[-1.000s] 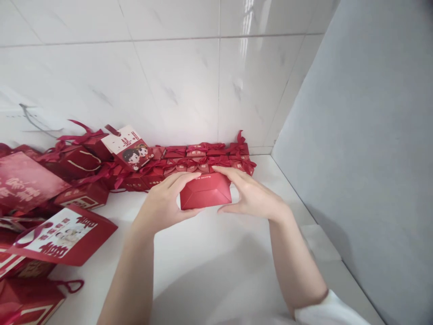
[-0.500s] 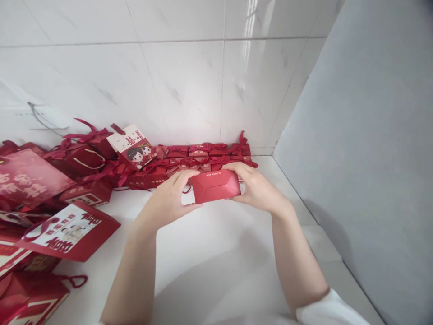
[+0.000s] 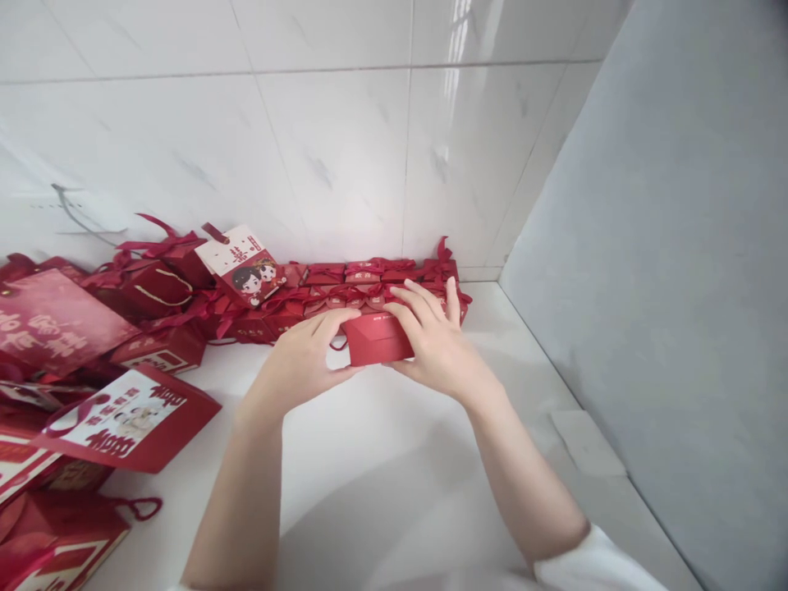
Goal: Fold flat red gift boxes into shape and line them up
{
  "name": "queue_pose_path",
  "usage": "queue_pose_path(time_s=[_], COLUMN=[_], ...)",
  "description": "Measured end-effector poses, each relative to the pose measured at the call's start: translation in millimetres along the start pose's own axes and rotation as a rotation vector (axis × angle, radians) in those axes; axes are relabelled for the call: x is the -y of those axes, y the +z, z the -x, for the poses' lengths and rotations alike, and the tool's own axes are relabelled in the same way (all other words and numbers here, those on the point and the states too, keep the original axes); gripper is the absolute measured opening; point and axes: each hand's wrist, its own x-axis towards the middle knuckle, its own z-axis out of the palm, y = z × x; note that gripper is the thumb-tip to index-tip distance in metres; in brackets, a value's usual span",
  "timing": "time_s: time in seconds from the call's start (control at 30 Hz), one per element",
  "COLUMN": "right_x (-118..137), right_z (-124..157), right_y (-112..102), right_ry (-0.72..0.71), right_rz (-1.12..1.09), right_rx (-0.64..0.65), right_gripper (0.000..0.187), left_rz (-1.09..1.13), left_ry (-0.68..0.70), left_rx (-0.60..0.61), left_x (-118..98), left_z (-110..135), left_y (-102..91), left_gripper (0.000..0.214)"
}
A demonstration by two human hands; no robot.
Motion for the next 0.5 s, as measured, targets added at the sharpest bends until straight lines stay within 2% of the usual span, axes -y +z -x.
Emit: queue_pose_path(time_s=[0.13, 0.23, 0.37, 0.5], right_x=[13, 14, -1, -21], right_z=[-2, -3, -2, 2], right_y=[9, 10, 1, -11], right_ry=[-0.064, -0.059, -0.028, 0.009], right_rz=[-0.014, -0.04, -0.059, -0.156], right_rx=[0.011, 0.001, -0.032, 0.013], right_gripper=[0.056, 0.055, 0.055, 0.062], left_rz=[-0.044, -0.045, 0.006, 0.103], left_ry=[0.051, 0.048, 0.005, -0.095], left_rx=[-0.017, 0.002, 0.004, 0.034], left_x=[-5, -5, 1, 8], left_z=[-2, -2, 1, 4], left_y=[8.3, 7.1, -3.9, -11.4], left_gripper=[0.054, 0.054, 0.06, 0.064])
